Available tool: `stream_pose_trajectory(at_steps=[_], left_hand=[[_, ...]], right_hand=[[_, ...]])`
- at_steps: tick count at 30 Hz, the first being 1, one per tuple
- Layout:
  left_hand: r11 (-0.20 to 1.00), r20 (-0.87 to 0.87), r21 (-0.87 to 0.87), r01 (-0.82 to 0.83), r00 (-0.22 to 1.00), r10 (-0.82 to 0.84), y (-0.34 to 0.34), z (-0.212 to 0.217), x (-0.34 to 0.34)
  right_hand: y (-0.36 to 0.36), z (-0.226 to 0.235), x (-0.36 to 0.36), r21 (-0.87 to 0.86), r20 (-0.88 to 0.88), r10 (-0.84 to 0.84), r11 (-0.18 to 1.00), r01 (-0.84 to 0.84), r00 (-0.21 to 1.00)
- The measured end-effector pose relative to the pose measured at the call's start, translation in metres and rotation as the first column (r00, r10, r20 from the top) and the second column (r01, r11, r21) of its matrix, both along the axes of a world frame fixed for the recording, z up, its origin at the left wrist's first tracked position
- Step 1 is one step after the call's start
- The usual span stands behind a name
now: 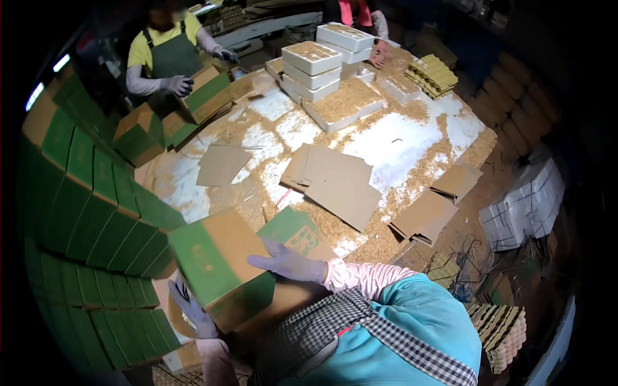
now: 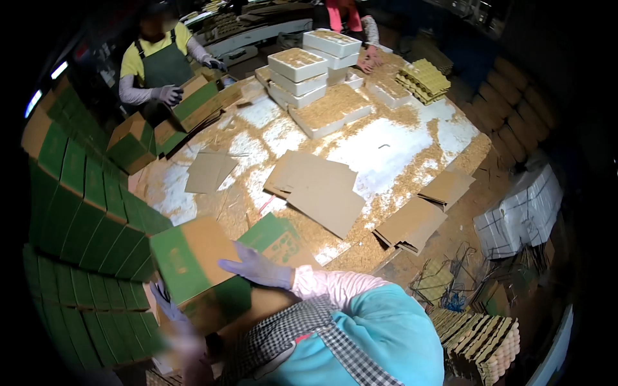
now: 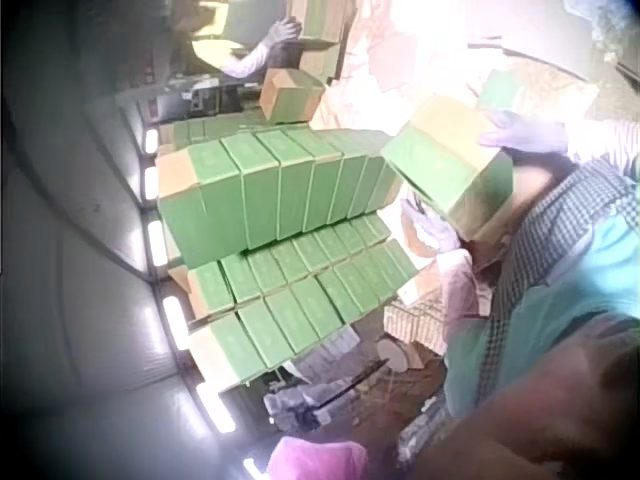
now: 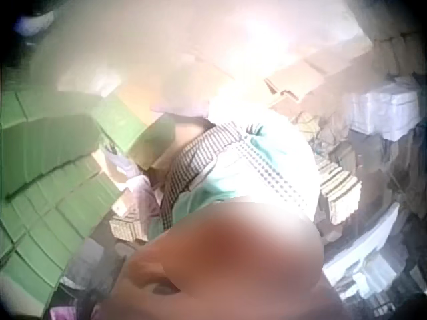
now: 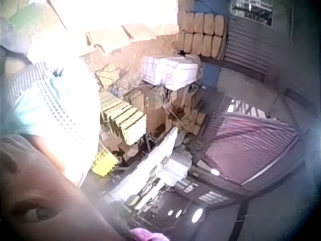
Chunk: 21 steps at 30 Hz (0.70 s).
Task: The person assembles green and brown cardboard boxes by hand at a table, placing white styrofoam inserts filled with wood shavings into each completed box before stacking them.
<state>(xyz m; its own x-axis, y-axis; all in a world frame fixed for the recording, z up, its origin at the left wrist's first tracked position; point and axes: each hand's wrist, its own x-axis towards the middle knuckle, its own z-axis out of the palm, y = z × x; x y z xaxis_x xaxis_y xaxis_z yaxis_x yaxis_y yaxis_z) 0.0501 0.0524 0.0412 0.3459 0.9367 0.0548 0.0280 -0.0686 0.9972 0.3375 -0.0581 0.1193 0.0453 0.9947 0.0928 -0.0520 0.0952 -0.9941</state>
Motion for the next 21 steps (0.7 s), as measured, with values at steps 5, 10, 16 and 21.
stream_pose_trajectory(at_steps=[5, 10, 16, 21], left_hand=[[0.976, -0.383, 0.215, -0.028, 0.917, 0.111, -0.015, -0.059, 0.030], [0.905, -0.600, 0.426, -0.006, 0.747, 0.288, -0.018, -0.048, 0.005], [0.927, -0.644, 0.258, -0.273, 0.666, 0.376, -0.041, -0.043, 0.028], [0.924, -0.681, 0.185, -0.336, 0.634, 0.367, -0.040, -0.035, 0.038]], right_hand=[[0.050, -0.024, -0.028, 0.298, 0.704, -0.057, 0.928, -0.223, 0.708], [0.045, -0.077, -0.043, 0.026, 0.651, 0.378, 0.855, -0.518, 0.658], [0.121, -0.034, 0.198, -0.047, 0.540, -0.046, 0.995, 0.086, 0.840], [0.239, -0.037, 0.448, 0.129, 0.751, -0.566, 0.631, 0.765, 0.340]])
